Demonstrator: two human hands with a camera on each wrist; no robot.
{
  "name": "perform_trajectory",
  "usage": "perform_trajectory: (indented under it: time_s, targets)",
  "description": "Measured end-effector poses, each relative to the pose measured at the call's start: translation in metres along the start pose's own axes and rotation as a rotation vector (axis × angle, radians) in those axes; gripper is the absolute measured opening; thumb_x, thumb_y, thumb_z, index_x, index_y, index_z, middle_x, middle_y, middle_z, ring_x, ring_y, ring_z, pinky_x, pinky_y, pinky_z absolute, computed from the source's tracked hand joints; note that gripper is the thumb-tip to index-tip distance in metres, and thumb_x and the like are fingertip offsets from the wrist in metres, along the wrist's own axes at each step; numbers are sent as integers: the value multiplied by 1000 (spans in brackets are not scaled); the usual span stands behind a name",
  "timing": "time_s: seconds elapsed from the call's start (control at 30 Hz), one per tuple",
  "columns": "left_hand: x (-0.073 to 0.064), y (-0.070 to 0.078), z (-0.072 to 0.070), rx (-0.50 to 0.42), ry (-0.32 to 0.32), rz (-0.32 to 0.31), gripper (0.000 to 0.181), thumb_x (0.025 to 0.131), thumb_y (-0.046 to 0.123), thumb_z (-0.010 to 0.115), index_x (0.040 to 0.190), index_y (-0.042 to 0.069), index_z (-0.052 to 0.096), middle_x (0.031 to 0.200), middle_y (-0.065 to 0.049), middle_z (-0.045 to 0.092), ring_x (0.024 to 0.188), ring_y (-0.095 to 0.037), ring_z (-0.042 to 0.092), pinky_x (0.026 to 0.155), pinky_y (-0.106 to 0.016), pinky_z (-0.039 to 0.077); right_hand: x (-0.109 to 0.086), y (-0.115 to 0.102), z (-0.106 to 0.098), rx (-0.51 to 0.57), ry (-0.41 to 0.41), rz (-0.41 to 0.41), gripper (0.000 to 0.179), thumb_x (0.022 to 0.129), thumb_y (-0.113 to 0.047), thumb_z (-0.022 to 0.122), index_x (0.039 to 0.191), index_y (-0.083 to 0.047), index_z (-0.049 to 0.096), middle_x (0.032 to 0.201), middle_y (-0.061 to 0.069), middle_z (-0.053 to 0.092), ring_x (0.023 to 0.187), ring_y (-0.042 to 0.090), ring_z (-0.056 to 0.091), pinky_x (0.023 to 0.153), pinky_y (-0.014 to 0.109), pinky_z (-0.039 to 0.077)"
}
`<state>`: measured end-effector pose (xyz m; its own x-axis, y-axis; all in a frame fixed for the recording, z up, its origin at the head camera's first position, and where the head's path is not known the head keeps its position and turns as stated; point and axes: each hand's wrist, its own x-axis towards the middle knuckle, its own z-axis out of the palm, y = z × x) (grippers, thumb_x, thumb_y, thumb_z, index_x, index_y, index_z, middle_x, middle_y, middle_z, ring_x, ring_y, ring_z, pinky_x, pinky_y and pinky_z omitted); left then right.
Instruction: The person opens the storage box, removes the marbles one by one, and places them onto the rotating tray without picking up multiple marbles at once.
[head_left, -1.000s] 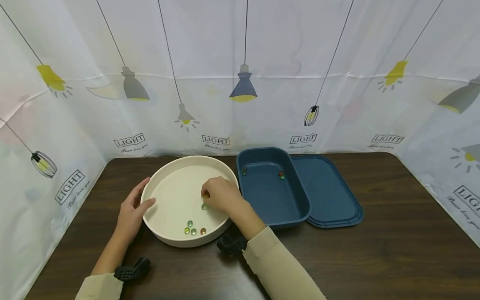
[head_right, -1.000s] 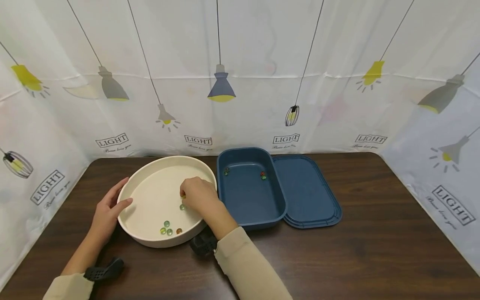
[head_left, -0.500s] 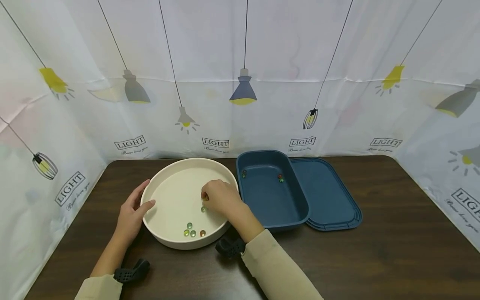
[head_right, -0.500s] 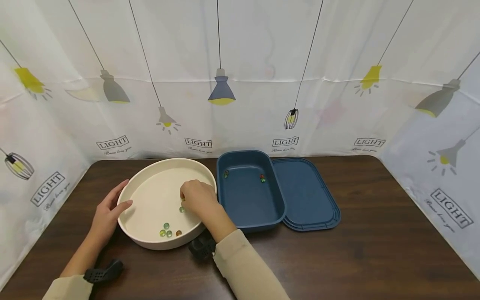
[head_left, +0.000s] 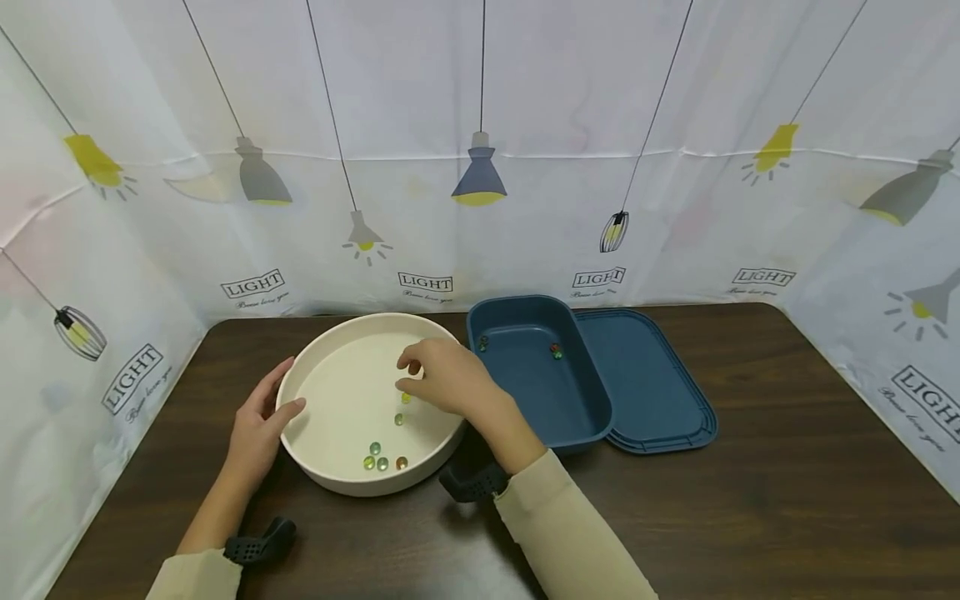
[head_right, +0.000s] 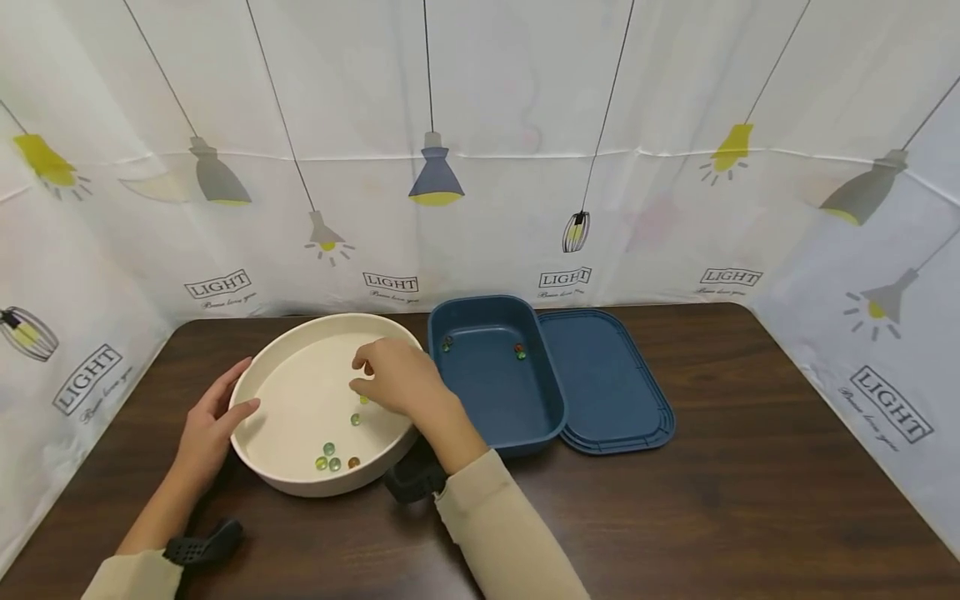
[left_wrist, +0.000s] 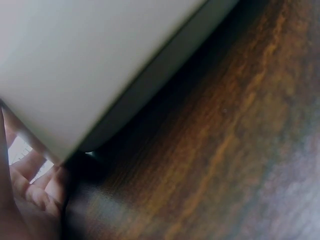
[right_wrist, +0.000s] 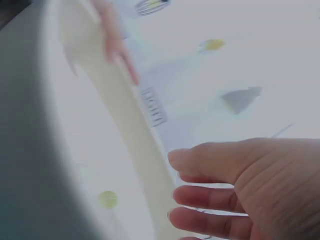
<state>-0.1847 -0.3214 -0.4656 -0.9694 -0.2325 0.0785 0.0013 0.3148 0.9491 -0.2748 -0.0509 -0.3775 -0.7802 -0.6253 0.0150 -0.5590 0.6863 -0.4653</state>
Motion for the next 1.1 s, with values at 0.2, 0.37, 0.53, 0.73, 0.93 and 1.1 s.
perform_trajectory:
  time_s: [0.2, 0.37, 0.53, 0.73, 0.93, 1.1]
  targets:
    - [1, 0, 2, 1, -8, -2, 61, 103, 17, 56, 159, 19, 33, 162, -14, 37, 120, 8, 48, 85, -4, 48, -15, 9, -26, 86, 59, -15, 24, 94, -28, 73, 114, -16, 76, 100, -2, 74, 87, 12, 65, 75, 27, 53]
    - [2, 2, 1, -10, -9, 4, 61, 103, 16, 56, 159, 18, 34, 162, -16, 38, 120, 6, 50, 84, -5, 49, -27, 22, -44, 95, 93, 29, 25, 93, -28, 73, 114, -15, 75, 98, -1, 73, 88, 13, 63, 74, 28, 53]
    - [2, 2, 0, -5, -5, 9, 61, 103, 17, 57, 159, 18, 34, 161, -16, 39, 118, 7, 50, 84, -5, 49, -37, 44, -54, 79, 89, 62, 30, 94, -29, 73, 119, -13, 74, 103, 1, 73, 92, 15, 66, 76, 31, 55]
    - [1, 2, 0, -9, 1, 15, 61, 103, 16, 57, 159, 17, 34, 159, -18, 40, 116, 7, 51, 83, -6, 50, -46, 72, -58, 43, 53, 115, 35, 96, -32, 70, 124, -12, 72, 117, 4, 73, 101, 19, 68, 81, 36, 57]
    - [1, 2, 0, -15, 1, 26, 60, 103, 15, 56, 159, 16, 34, 159, -19, 40, 117, 7, 51, 84, -5, 49, -50, 86, -55, -36, -64, 166, 45, 97, -33, 67, 134, -7, 65, 135, 12, 66, 121, 29, 63, 99, 47, 54]
    - [0, 1, 1, -15, -3, 20, 60, 102, 15, 56, 159, 16, 35, 159, -19, 40, 118, 6, 51, 84, -5, 49, -50, 89, -47, -81, -129, 166, 50, 98, -36, 66, 137, -6, 62, 141, 15, 59, 132, 34, 55, 108, 50, 48]
